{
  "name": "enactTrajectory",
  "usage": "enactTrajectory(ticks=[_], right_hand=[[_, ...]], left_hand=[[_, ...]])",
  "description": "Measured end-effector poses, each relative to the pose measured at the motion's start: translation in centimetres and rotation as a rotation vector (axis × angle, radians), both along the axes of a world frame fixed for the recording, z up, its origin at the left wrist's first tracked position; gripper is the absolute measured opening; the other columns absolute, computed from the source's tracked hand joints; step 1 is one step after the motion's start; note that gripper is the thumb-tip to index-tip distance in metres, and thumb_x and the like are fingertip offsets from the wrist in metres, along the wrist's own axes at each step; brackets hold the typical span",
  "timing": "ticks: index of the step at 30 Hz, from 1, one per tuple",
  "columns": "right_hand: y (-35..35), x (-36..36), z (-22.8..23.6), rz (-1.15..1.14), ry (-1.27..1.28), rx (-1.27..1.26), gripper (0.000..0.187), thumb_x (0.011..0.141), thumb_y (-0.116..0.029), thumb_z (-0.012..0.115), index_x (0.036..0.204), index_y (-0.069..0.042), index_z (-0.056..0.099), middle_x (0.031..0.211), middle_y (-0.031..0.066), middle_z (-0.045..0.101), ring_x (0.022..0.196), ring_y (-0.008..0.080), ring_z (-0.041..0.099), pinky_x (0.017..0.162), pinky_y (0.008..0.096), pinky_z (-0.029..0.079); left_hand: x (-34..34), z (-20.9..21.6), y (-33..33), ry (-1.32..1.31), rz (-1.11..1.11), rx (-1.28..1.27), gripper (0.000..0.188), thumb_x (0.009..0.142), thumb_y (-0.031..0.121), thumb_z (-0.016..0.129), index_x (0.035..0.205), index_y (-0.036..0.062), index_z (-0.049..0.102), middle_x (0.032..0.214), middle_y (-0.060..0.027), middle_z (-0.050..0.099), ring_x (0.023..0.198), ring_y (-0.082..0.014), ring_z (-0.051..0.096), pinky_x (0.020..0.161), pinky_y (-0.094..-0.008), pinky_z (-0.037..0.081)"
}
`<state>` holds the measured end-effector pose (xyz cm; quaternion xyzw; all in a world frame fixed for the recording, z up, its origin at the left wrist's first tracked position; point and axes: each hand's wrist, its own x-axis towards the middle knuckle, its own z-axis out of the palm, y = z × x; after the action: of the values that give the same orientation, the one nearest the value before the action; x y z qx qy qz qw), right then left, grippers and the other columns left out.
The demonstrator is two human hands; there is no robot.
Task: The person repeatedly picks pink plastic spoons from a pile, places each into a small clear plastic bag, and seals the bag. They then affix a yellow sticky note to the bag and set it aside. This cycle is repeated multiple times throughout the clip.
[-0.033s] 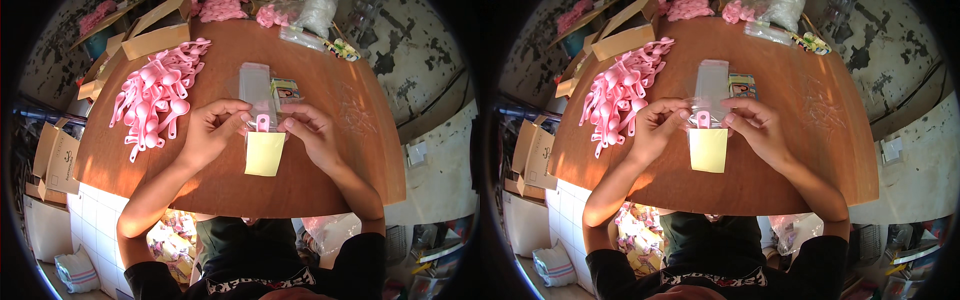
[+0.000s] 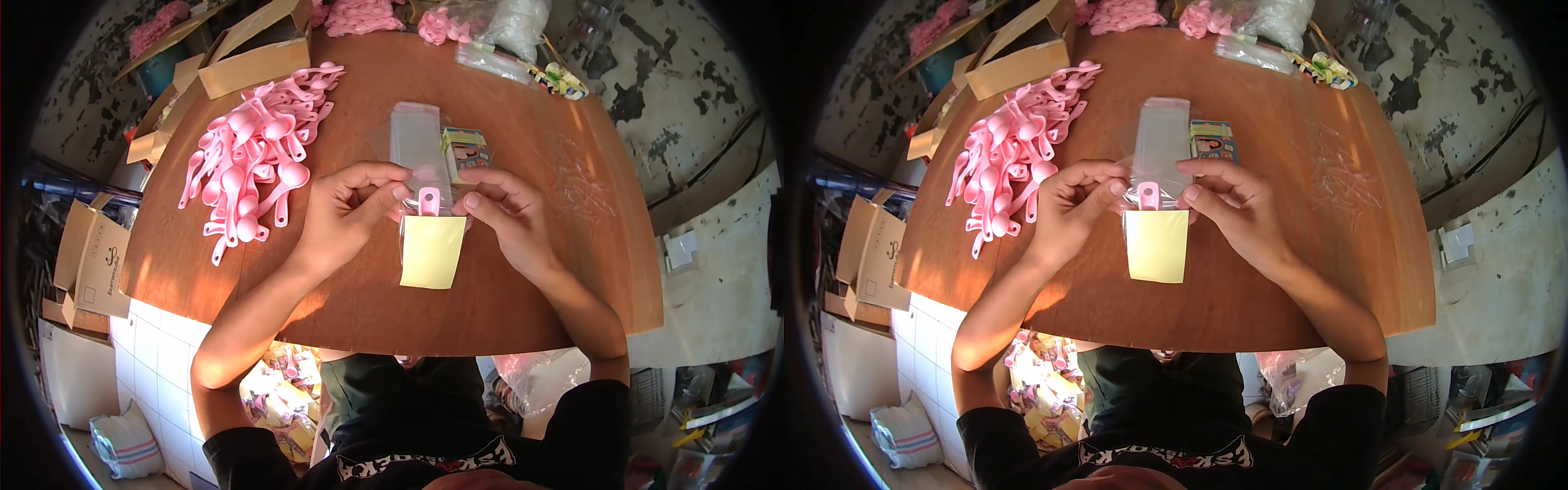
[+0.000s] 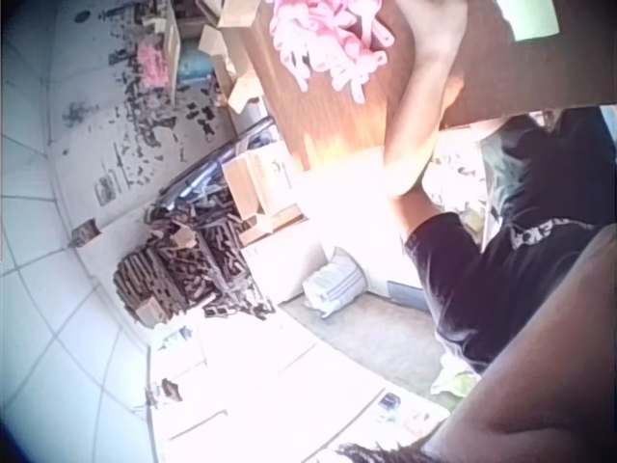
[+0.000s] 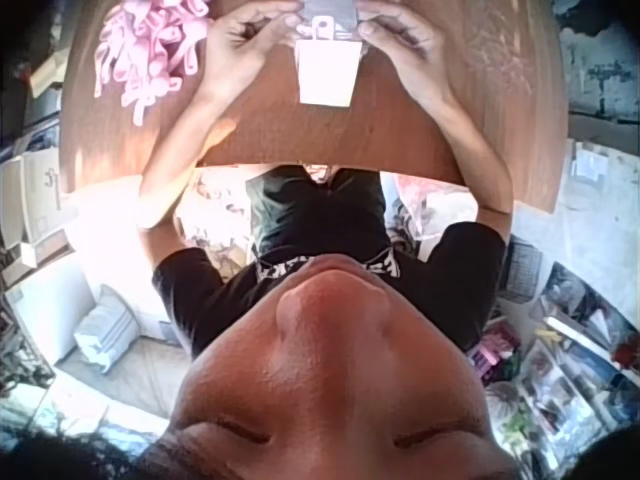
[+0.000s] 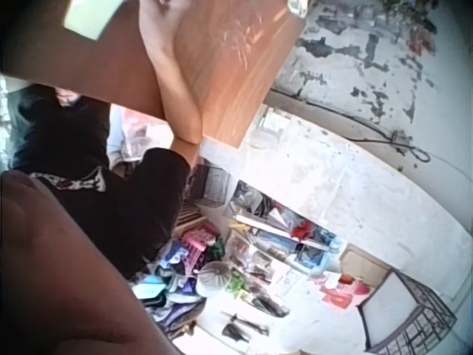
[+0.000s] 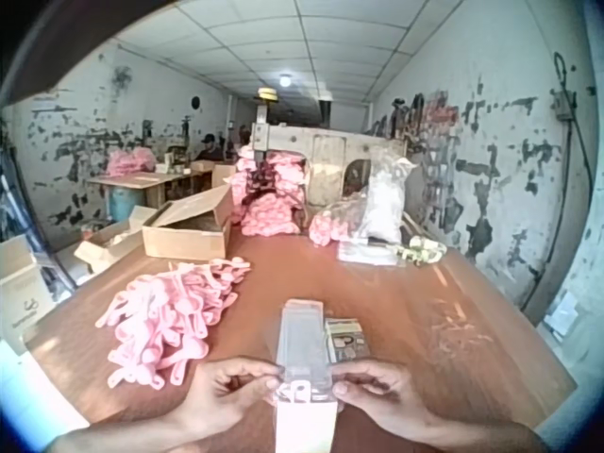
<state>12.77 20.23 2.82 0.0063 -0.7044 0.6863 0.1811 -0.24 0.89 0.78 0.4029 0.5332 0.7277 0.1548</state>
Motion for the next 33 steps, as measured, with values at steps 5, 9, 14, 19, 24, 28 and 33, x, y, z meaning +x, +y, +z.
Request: enactTrajectory(ticks=[5, 9, 14, 19, 24, 28, 33], right_hand=[[0.7, 0.0, -0.9, 0.037, 0.100, 0.031, 0.014, 0.094, 0.001, 0.061, 0.105, 0.003, 0.068, 0.094, 0.0085, 0.070, 0.086, 0.0133, 0.066, 0.079, 0.0271, 0.054], [1.0, 0.1, -0.8, 0.082, 0.105, -0.006, 0.013, 0.093, 0.001, 0.061, 0.102, 0.003, 0.070, 0.097, 0.0081, 0.071, 0.090, 0.0138, 0.067, 0.081, 0.0274, 0.054], [0.9, 0.4, -0.6, 0.091, 0.096, 0.071, 0.013, 0.093, 0.002, 0.061, 0.103, 0.004, 0.070, 0.099, 0.0103, 0.071, 0.092, 0.0155, 0.068, 0.085, 0.0286, 0.055], [0.9, 0.5, -0.5, 0.086, 0.129, 0.153, 0.014, 0.093, 0.004, 0.060, 0.102, 0.005, 0.070, 0.097, 0.0109, 0.071, 0.091, 0.0153, 0.068, 0.084, 0.0282, 0.056], [0.7, 0.6, -0.5, 0.110, 0.184, 0.202, 0.015, 0.093, 0.006, 0.058, 0.103, 0.007, 0.069, 0.097, 0.0118, 0.071, 0.092, 0.0153, 0.067, 0.084, 0.0279, 0.055], [0.6, 0.7, 0.1, 0.167, 0.181, 0.205, 0.017, 0.093, 0.005, 0.057, 0.106, 0.008, 0.067, 0.097, 0.0130, 0.070, 0.093, 0.0154, 0.067, 0.084, 0.0276, 0.055], [0.6, 0.6, -0.4, 0.183, 0.208, 0.188, 0.017, 0.091, 0.005, 0.061, 0.106, 0.008, 0.067, 0.096, 0.0129, 0.070, 0.093, 0.0154, 0.067, 0.082, 0.0276, 0.055]], left_hand=[[-0.2, 0.3, -0.2, -0.005, -0.046, -0.053, 0.019, 0.094, 0.005, 0.063, 0.112, -0.0012, 0.067, 0.094, -0.0076, 0.071, 0.083, -0.0087, 0.066, 0.071, -0.0231, 0.056], [0.0, 0.4, -0.4, 0.049, -0.064, -0.010, 0.019, 0.094, 0.002, 0.063, 0.112, -0.0007, 0.068, 0.097, -0.0061, 0.070, 0.084, -0.0090, 0.065, 0.071, -0.0225, 0.054], [-0.5, 0.4, -0.7, 0.139, -0.102, 0.029, 0.017, 0.092, -0.004, 0.061, 0.106, -0.0012, 0.070, 0.095, -0.0067, 0.068, 0.080, -0.0095, 0.063, 0.069, -0.0223, 0.052], [-0.6, 0.2, -0.7, 0.193, -0.090, 0.053, 0.021, 0.088, -0.012, 0.056, 0.099, -0.0023, 0.071, 0.093, -0.0081, 0.067, 0.079, -0.0116, 0.063, 0.068, -0.0236, 0.050], [-0.1, 0.3, -0.9, 0.176, -0.051, 0.055, 0.020, 0.086, -0.014, 0.056, 0.096, -0.0032, 0.070, 0.092, -0.0084, 0.067, 0.080, -0.0116, 0.063, 0.069, -0.0236, 0.050], [-0.2, 0.2, -1.2, 0.189, -0.026, 0.039, 0.017, 0.087, -0.013, 0.057, 0.095, -0.0029, 0.069, 0.091, -0.0078, 0.068, 0.079, -0.0107, 0.062, 0.068, -0.0240, 0.050], [0.2, 0.3, -0.9, 0.135, -0.047, 0.042, 0.009, 0.086, -0.009, 0.065, 0.093, -0.0033, 0.068, 0.088, -0.0081, 0.069, 0.078, -0.0096, 0.064, 0.066, -0.0233, 0.052]])
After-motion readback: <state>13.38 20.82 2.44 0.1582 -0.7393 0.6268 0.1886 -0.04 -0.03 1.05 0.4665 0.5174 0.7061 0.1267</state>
